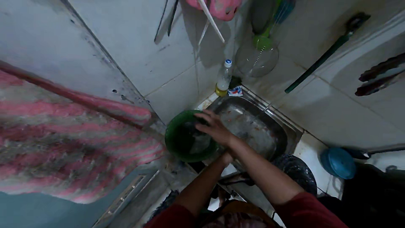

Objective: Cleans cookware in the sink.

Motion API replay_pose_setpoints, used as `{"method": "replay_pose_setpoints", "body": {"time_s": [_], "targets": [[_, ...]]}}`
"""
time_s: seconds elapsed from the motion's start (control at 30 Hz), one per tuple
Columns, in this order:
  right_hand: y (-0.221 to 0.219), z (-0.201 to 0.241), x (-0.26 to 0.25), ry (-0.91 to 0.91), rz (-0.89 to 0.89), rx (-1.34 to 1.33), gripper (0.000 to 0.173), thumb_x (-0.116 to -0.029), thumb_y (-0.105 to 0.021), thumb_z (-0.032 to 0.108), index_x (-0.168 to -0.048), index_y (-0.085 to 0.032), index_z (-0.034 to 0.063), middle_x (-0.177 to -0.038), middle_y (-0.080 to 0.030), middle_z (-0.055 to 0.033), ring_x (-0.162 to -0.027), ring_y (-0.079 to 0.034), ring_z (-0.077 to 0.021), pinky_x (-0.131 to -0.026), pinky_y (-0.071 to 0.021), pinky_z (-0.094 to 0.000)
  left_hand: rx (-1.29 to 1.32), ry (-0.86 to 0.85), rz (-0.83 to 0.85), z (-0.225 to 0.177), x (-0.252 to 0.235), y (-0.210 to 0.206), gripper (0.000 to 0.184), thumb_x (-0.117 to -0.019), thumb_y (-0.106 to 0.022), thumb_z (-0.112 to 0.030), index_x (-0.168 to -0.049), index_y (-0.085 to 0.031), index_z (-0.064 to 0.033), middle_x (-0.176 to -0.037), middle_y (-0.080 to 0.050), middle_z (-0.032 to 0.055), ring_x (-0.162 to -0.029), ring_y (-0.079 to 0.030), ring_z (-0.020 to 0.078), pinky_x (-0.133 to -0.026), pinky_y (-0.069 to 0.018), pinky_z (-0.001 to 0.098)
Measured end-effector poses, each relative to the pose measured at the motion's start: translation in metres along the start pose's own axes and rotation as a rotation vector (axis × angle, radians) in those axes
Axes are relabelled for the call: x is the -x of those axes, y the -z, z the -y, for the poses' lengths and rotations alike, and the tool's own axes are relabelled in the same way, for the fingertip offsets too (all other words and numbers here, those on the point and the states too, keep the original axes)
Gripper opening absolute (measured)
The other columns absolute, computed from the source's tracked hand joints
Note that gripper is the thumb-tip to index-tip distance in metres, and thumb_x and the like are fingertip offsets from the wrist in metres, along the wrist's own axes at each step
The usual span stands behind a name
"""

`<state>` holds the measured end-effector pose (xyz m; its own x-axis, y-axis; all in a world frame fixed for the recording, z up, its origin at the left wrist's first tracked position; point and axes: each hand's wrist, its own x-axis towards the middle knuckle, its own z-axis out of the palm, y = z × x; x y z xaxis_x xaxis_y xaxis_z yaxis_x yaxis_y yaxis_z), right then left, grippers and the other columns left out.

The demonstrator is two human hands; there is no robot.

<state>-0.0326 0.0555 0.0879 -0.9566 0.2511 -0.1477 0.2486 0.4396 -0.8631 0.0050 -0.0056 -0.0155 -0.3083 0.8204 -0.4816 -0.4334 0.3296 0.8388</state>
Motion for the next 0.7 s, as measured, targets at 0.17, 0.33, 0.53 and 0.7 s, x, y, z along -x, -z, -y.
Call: {"method": "replay_pose_setpoints", "body": {"time_s": [0.17,0.33,0.53,0.7], "targets": [[0.094,-0.097,0.154,-0.248,-0.61,0.315,0.036,-0.0993,-0.063,0.026,-0.13,-0.068,0.0066,-0.142,-0.058,-0.0207,-0.137,-0.048,-0.041,-0.112,-0.0407,-0.0564,-0.176,0.109,0.134,-0.026,-0.01,-0.024,0.042,-0.1108,-0.042,-0.025,-0.147,-0.046,-0.0029,-0.137,-0.056,0.0202,-0.112,-0.062,0.0254,-0.094,-0.0513,0.0397],[0.159,-0.189,0.276,-1.098,-0.43,0.326,0.06,-0.1064,-0.053,0.042,-0.142,-0.051,-0.0052,-0.139,-0.054,-0.0349,-0.133,-0.051,-0.0496,-0.111,-0.0392,-0.0637,-0.591,0.2,0.548,-0.021,-0.034,-0.066,0.054,-0.1092,-0.044,-0.04,-0.147,-0.049,-0.0007,-0.136,-0.059,0.0234,-0.123,-0.059,0.0345,-0.107,-0.0438,0.0502],[0.17,-0.222,0.299,-1.042,-0.429,-0.079,0.047,-0.1076,-0.053,0.034,-0.133,-0.059,-0.0048,-0.13,-0.06,-0.0302,-0.122,-0.058,-0.0399,-0.106,-0.042,-0.0574,-0.777,0.322,0.721,-0.021,-0.051,-0.097,0.06,-0.1083,-0.046,-0.042,-0.145,-0.045,0.0056,-0.132,-0.057,0.0285,-0.119,-0.057,0.0366,-0.105,-0.0422,0.0521],[0.175,-0.22,0.243,-0.938,-0.503,-0.061,0.046,-0.1086,-0.051,0.034,-0.136,-0.057,-0.0034,-0.133,-0.06,-0.0288,-0.126,-0.057,-0.0388,-0.109,-0.0415,-0.0563,-0.282,0.318,0.427,-0.006,-0.051,-0.071,0.065,-0.1099,-0.041,-0.042,-0.161,-0.022,-0.0072,-0.157,-0.037,0.0272,-0.135,-0.049,0.0416,-0.108,-0.0438,0.0553]]}}
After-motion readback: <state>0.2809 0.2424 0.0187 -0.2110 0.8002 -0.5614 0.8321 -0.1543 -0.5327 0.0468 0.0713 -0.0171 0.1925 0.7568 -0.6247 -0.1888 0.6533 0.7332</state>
